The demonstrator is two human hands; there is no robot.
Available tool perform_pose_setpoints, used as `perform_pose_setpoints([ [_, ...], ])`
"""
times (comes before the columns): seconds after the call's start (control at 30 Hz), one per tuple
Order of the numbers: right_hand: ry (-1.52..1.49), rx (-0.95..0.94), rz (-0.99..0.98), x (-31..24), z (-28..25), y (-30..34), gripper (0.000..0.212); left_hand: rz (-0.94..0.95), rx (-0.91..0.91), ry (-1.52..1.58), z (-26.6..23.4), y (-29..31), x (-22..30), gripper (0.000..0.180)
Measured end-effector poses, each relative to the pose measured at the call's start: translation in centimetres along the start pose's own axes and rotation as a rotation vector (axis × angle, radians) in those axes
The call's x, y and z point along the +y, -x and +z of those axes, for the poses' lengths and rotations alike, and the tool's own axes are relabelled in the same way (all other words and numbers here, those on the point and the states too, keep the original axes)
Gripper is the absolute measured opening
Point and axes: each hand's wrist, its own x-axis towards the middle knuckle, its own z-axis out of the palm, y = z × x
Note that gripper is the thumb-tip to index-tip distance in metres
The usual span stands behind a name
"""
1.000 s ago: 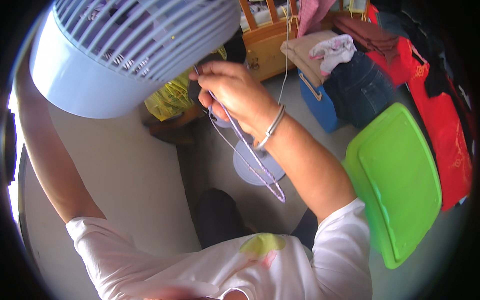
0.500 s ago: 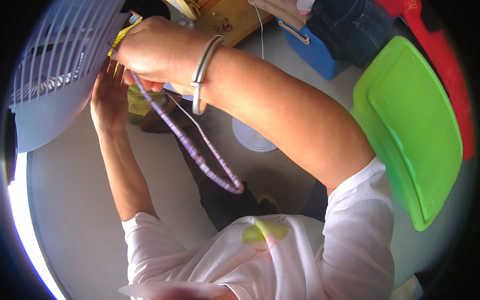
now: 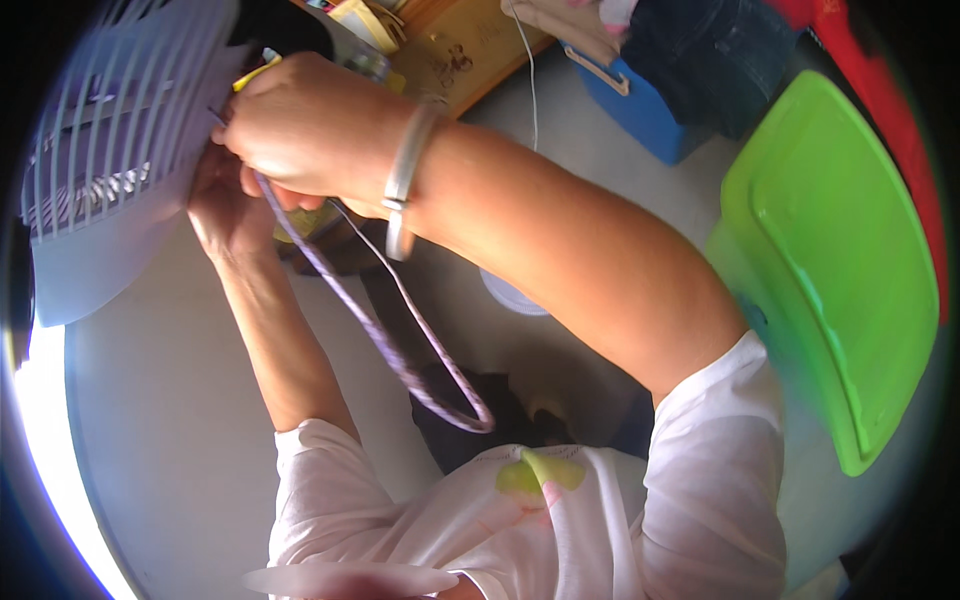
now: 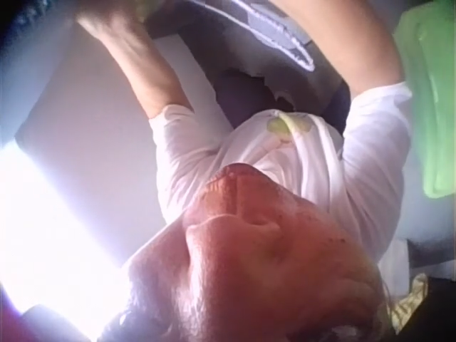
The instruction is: Repairing or modifying a desk fan using a wire hanger.
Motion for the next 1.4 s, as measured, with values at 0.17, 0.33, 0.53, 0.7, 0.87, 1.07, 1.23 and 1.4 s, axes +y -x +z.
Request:
perform_pose_setpoints([
  [0.17,-0.157,-0.053,0.011,0.3,-0.3,0.4,0.014,0.041,0.047,-0.074,-0.2,0.6,-1.4,0.043],
  [0.33,-0.144,-0.035,0.044,0.5,0.0,0.1,0.017,0.056,0.082,-0.005,0.5,1.3,-1.9,0.04],
  [0.53,-0.008,0.025,0.113,-0.3,0.6,0.2,0.017,0.079,0.018,0.039,0.5,1.7,-2.4,0.04],
  [0.7,0.083,0.024,0.159,-1.0,0.0,0.1,0.019,0.079,0.04,0.066,0.8,1.4,-2.6,0.039],
  [0.87,0.111,0.007,0.208,-2.1,-0.2,0.4,0.019,0.058,0.002,0.035,0.8,1.3,-2.5,0.039],
  [1.07,0.045,-0.096,0.165,-0.7,-0.8,1.0,0.019,0.049,0.013,0.012,1.0,1.6,-2.7,0.039],
  [1.23,-0.025,-0.073,0.086,0.1,-0.1,0.7,0.017,0.055,0.038,0.044,1.0,1.8,-2.6,0.043],
  [1.4,-0.047,-0.013,0.114,0.1,0.1,0.6,0.017,0.0,-0.123,-0.066,0.1,1.8,-2.5,0.043],
])
